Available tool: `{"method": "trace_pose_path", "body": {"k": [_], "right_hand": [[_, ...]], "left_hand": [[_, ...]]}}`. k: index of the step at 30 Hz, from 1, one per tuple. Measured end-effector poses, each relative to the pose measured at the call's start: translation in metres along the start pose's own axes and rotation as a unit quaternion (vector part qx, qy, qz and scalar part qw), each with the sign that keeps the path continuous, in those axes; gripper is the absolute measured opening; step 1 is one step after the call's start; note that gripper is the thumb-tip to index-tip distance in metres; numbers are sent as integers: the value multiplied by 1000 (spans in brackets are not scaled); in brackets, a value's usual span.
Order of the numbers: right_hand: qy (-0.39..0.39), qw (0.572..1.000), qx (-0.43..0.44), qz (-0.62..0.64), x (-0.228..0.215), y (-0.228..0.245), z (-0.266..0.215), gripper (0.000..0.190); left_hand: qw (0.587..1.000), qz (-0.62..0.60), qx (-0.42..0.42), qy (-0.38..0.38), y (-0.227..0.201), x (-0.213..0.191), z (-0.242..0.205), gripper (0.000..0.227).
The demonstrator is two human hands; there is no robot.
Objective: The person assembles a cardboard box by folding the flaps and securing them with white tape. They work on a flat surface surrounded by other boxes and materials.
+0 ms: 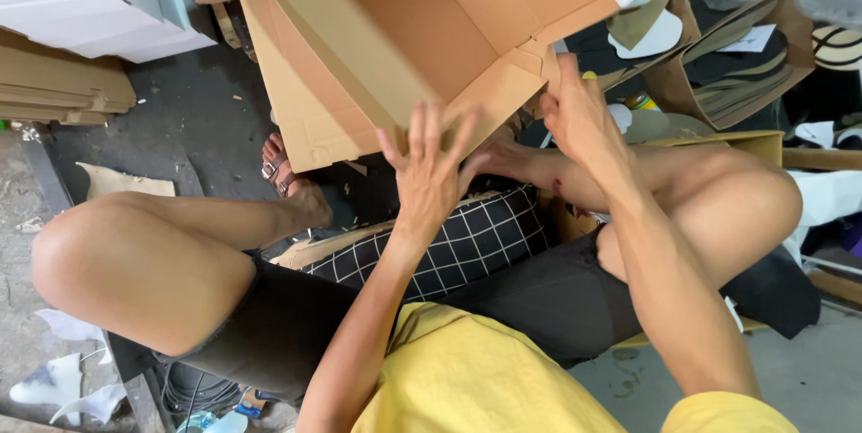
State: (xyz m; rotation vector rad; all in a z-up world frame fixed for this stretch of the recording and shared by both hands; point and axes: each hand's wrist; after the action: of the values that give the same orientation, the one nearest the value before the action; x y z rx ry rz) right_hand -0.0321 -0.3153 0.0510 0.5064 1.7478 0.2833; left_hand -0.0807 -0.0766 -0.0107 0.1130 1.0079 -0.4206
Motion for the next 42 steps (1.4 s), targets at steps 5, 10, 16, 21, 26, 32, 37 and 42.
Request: {"method": "trace_pose_path", "body": {"k": [5, 10, 16, 21, 26, 32, 37, 42], "right_hand": [[-36, 992, 37, 116, -32, 43, -8, 51], [-101, 958, 80, 257, -23, 22, 5, 45], [-134, 913, 92, 375, 9, -26, 33, 29], [-112, 867, 169, 454, 1, -27, 35, 22], [-81, 854, 183, 480, 5, -37, 37, 19], [-90, 839, 187, 503, 0, -46, 37, 17], [-86, 823, 209, 522, 4, -62, 46, 14], [-91, 834, 188, 511, 23, -2, 22, 26]], "left_hand": [[997, -69, 26, -1, 18, -3, 1, 22], [993, -112, 34, 24, 31, -7, -6, 32], [992, -105, 68, -9, 17, 14, -32, 21], [986, -144, 55, -65, 20, 11, -33, 25], [982, -152, 72, -81, 24, 19, -37, 26], [978, -178, 68, -89, 32, 11, -32, 27], [978, -176, 76, -81, 32, 17, -39, 26], [983, -133, 96, -78, 18, 47, -53, 26]]}}
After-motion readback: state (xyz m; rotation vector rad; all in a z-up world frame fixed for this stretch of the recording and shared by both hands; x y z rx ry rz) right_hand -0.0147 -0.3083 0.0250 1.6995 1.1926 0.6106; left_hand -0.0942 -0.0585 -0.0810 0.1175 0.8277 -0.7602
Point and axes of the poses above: each hand's wrist, its own z-axis towards the middle knuckle, its own x-axis out of the palm, y = z × x, and after that the axes turned 3 degrees about -y, right-handed
